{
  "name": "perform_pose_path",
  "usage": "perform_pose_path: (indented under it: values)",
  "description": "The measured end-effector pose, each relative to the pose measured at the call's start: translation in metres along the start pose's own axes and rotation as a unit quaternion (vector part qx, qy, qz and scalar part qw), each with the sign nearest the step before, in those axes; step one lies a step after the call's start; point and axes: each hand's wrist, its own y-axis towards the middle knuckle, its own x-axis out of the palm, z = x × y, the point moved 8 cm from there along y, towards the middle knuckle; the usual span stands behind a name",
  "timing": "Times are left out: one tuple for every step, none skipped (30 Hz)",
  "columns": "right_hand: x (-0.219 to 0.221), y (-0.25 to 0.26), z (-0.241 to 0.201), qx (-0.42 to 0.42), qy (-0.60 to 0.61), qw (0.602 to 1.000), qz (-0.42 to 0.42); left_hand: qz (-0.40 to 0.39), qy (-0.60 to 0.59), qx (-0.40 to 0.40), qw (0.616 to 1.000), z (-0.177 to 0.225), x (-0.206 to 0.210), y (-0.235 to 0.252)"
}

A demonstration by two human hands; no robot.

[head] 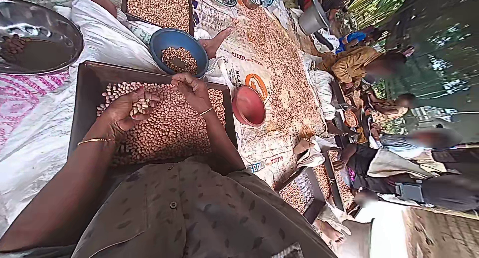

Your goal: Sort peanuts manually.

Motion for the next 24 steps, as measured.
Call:
perform_pose_path:
  values:
    - [-0.025,-0.002,0.013,0.020,-0.042,0.998,0.040,-0.006,-0.006,-0.006,1.000,-0.002,0.001,0.000]
    - [-0.049,-0.006,0.027,0.043,-0.107,0.991,0.071,-0.005,-0.014,-0.009,1.000,-0.002,0.000,0.000]
    - [-0.070,-0.011,0.039,0.069,-0.189,0.976,0.086,0.002,-0.023,-0.007,1.000,-0.001,-0.002,-0.001]
    - [-0.084,-0.016,0.047,0.098,-0.261,0.956,0.087,0.010,-0.034,-0.001,0.999,0.002,-0.004,-0.001]
    - [-0.094,-0.021,0.057,0.124,-0.312,0.939,0.076,0.013,-0.045,0.006,0.999,0.004,-0.007,-0.001]
    - [-0.099,-0.028,0.067,0.146,-0.346,0.925,0.065,0.017,-0.056,0.012,0.998,0.006,-0.008,-0.001]
    - [-0.101,-0.034,0.075,0.166,-0.369,0.913,0.054,0.018,-0.060,0.017,0.998,0.008,-0.010,0.000]
    - [-0.101,-0.039,0.082,0.179,-0.382,0.905,0.047,0.018,-0.061,0.023,0.998,0.009,-0.011,0.001]
    - [-0.099,-0.041,0.086,0.187,-0.388,0.901,0.045,0.020,-0.061,0.028,0.998,0.009,-0.012,0.002]
    - [-0.097,-0.041,0.087,0.195,-0.393,0.898,0.043,0.022,-0.061,0.030,0.997,0.008,-0.013,0.003]
    - [-0.095,-0.041,0.087,0.200,-0.397,0.895,0.040,0.027,-0.059,0.031,0.997,0.008,-0.014,0.003]
    - [-0.094,-0.040,0.087,0.200,-0.399,0.894,0.038,0.035,-0.056,0.031,0.997,0.007,-0.014,0.003]
    - [-0.093,-0.039,0.087,0.197,-0.403,0.893,0.038,0.044,-0.053,0.031,0.997,0.007,-0.014,0.002]
    - [-0.093,-0.038,0.087,0.194,-0.403,0.894,0.041,0.046,-0.050,0.033,0.997,0.008,-0.013,0.001]
    - [-0.094,-0.039,0.087,0.188,-0.402,0.895,0.047,0.044,-0.044,0.037,0.997,0.009,-0.011,0.000]
    - [-0.095,-0.039,0.087,0.183,-0.403,0.895,0.054,0.041,-0.037,0.040,0.998,0.009,-0.010,0.000]
    - [-0.095,-0.040,0.088,0.187,-0.407,0.892,0.054,0.034,-0.028,0.045,0.998,0.009,-0.008,0.000]
    - [-0.095,-0.040,0.088,0.193,-0.416,0.887,0.051,0.026,-0.018,0.046,0.998,0.009,-0.006,0.000]
    - [-0.094,-0.040,0.090,0.199,-0.428,0.881,0.048,0.014,-0.007,0.047,0.999,0.008,-0.004,0.001]
    - [-0.094,-0.040,0.090,0.203,-0.438,0.874,0.047,0.000,0.003,0.048,0.999,0.007,-0.002,0.002]
    - [-0.093,-0.040,0.088,0.205,-0.442,0.872,0.050,-0.015,0.016,0.045,0.999,0.004,0.000,0.003]
    - [-0.092,-0.040,0.082,0.191,-0.429,0.881,0.062,-0.026,0.033,0.039,0.998,0.002,0.001,0.004]
    - [-0.091,-0.039,0.071,0.159,-0.395,0.901,0.084,-0.033,0.057,0.030,0.997,0.000,0.004,0.004]
    - [-0.087,-0.038,0.056,0.114,-0.334,0.930,0.105,-0.035,0.078,0.019,0.996,-0.002,0.006,0.003]
